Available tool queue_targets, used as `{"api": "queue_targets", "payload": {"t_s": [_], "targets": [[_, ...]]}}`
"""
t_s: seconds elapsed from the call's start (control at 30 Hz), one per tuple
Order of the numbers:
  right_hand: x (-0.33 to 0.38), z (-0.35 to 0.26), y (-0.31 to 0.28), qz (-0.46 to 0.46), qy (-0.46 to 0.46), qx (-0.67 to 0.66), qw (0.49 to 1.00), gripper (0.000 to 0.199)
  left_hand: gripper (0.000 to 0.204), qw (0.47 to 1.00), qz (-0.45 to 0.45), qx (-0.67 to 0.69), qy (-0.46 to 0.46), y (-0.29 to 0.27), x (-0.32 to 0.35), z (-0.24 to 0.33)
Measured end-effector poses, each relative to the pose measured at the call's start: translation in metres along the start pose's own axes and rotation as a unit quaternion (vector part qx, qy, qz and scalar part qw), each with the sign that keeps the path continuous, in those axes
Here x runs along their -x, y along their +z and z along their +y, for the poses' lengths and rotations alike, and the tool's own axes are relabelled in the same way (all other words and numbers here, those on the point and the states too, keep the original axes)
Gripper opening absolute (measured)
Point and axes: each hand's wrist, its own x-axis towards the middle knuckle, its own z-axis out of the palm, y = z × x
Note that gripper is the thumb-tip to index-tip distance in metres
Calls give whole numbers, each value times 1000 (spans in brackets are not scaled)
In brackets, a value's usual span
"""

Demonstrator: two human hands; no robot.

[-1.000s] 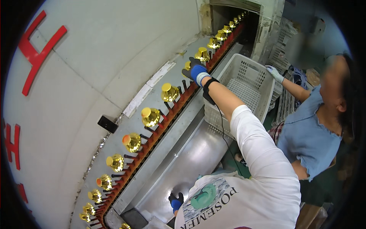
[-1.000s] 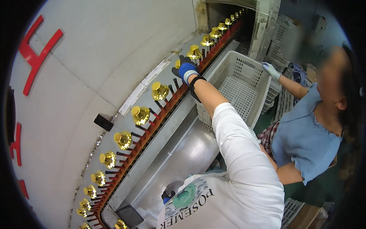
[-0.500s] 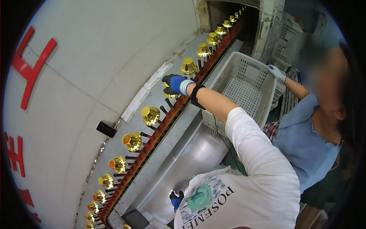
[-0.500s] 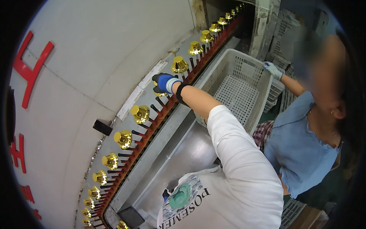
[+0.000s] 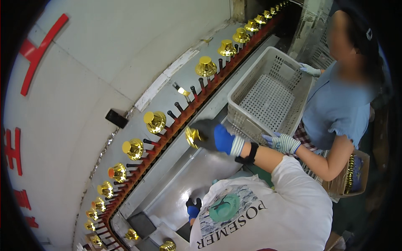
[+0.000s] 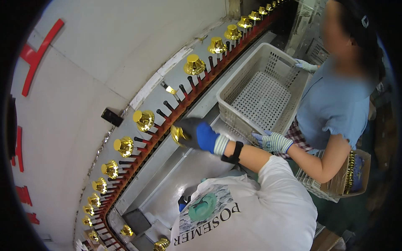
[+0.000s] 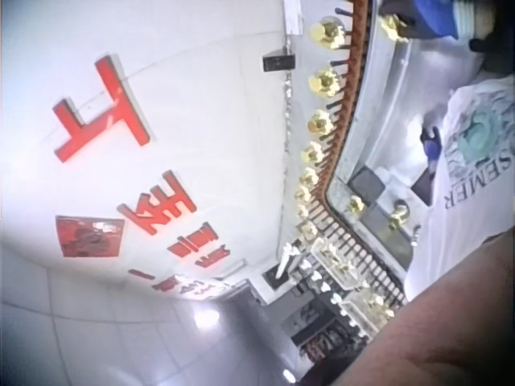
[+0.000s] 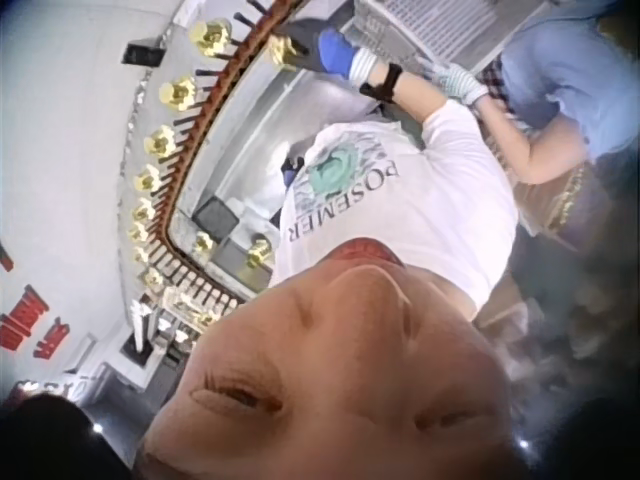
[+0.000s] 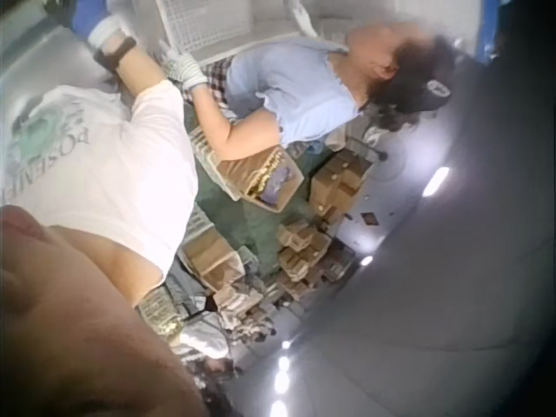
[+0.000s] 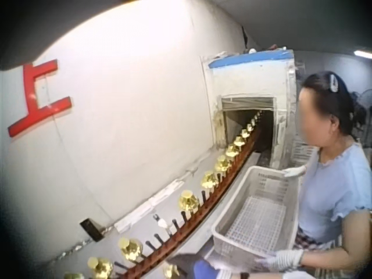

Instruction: The person picks up gold-colored plastic cups from a conveyor belt, places them on a metal surface, and then places them onto a rotating assembly line rack.

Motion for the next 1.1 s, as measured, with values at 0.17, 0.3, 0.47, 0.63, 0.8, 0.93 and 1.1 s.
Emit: {"api": "queue_targets", "payload": {"t_s": [0.17, 0.3, 0.47, 0.63, 0.8, 0.93, 1.1], "targets": [[144, 104, 126, -267, 122, 64, 954, 53, 74, 999, -33, -9, -4, -17, -17, -26], [169, 137, 165, -302, 222, 209, 903, 41, 73, 998, 54, -6, 25, -25, -26, -38], [163, 140, 173, -323, 251, 243, 880, 60, 76, 999, -30, -17, -6, -14, -44, -93], [49, 57, 150, -3, 51, 97, 994, 64, 83, 998, -38, -17, -46, -39, -29, -112], [-128, -2, 105, 174, -7, 206, 963, 71, 76, 1000, 14, 13, 6, -56, -27, -109], [-151, -15, 147, -64, 100, 154, 981, 61, 69, 999, 35, 28, 30, -65, 2, -139], [-114, -50, 167, -77, 24, 191, 978, 44, 73, 998, -35, 43, -3, -65, 14, -163]]}}
